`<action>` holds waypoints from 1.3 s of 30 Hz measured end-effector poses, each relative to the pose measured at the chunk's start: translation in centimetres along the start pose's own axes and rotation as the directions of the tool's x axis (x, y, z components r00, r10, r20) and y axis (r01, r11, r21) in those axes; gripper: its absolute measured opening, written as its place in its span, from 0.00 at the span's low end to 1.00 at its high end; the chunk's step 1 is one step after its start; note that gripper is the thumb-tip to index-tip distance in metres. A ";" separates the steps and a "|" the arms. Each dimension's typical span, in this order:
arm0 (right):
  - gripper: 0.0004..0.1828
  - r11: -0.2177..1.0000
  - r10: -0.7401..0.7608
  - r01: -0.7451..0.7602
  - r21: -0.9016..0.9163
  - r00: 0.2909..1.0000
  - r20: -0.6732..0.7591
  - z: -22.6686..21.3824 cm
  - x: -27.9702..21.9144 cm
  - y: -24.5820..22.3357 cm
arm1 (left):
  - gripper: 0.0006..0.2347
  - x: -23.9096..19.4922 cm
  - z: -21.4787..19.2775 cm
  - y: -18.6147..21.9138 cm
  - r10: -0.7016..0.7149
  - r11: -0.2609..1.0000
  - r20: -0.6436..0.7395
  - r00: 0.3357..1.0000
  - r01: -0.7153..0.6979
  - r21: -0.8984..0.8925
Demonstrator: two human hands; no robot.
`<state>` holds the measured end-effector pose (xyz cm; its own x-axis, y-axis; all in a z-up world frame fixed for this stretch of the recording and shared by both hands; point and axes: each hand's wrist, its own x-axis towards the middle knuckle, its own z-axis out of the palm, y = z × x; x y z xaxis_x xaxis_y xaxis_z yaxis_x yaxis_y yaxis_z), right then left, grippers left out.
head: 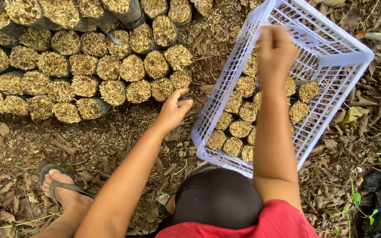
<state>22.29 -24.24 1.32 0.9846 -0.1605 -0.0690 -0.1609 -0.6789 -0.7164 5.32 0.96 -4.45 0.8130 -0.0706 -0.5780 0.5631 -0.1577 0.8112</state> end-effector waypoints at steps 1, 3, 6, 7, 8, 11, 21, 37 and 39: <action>0.10 1.000 0.002 0.000 0.013 0.992 -0.128 -1.4 1.7 2.0 | 0.24 -0.1 0.0 0.1 -0.015 1.000 0.011 1.000 0.015 0.002; 0.13 0.953 -0.268 0.250 -0.172 0.960 -0.088 -2.6 4.1 6.3 | 0.24 0.1 0.0 0.4 -0.041 0.999 0.024 0.999 0.041 0.009; 0.18 0.939 0.293 -0.327 0.105 0.922 0.252 -1.0 6.6 12.6 | 0.22 -0.2 -0.3 0.6 -0.041 0.999 0.037 0.998 0.040 0.029; 0.17 0.923 0.320 -0.358 0.141 0.918 0.234 -0.2 7.2 14.3 | 0.22 -0.3 -0.2 0.6 -0.053 0.998 0.043 0.998 0.051 0.043; 0.16 0.905 0.347 -0.387 0.179 0.912 0.217 0.9 7.5 15.7 | 0.23 -0.5 -0.2 0.8 -0.063 0.996 0.048 0.997 0.060 0.058; 0.17 0.965 0.239 -0.248 0.081 0.965 0.106 2.9 8.0 18.4 | 0.23 -1.0 -0.4 1.7 -0.055 0.995 0.089 0.994 0.047 0.089; 0.10 0.977 -0.142 0.174 0.121 0.961 -0.236 -7.7 4.8 8.0 | 0.13 1.4 -3.4 6.2 0.309 0.792 0.036 0.950 -0.278 0.543; 0.09 0.893 -0.256 0.356 -0.276 0.905 0.340 13.0 3.9 -7.0 | 0.21 8.7 -7.0 7.3 0.645 0.228 0.075 0.760 -0.286 0.931; 0.09 0.900 -0.258 0.351 -0.260 0.907 0.332 13.4 4.1 -7.0 | 0.24 8.9 -6.5 7.2 0.655 0.142 0.128 0.745 -0.287 0.947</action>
<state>28.40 -10.57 -3.31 0.9574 0.2676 -0.1085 0.1833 -0.8534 -0.4880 17.60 5.55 -3.16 0.9554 -0.2816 0.0891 -0.2941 -0.9352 0.1972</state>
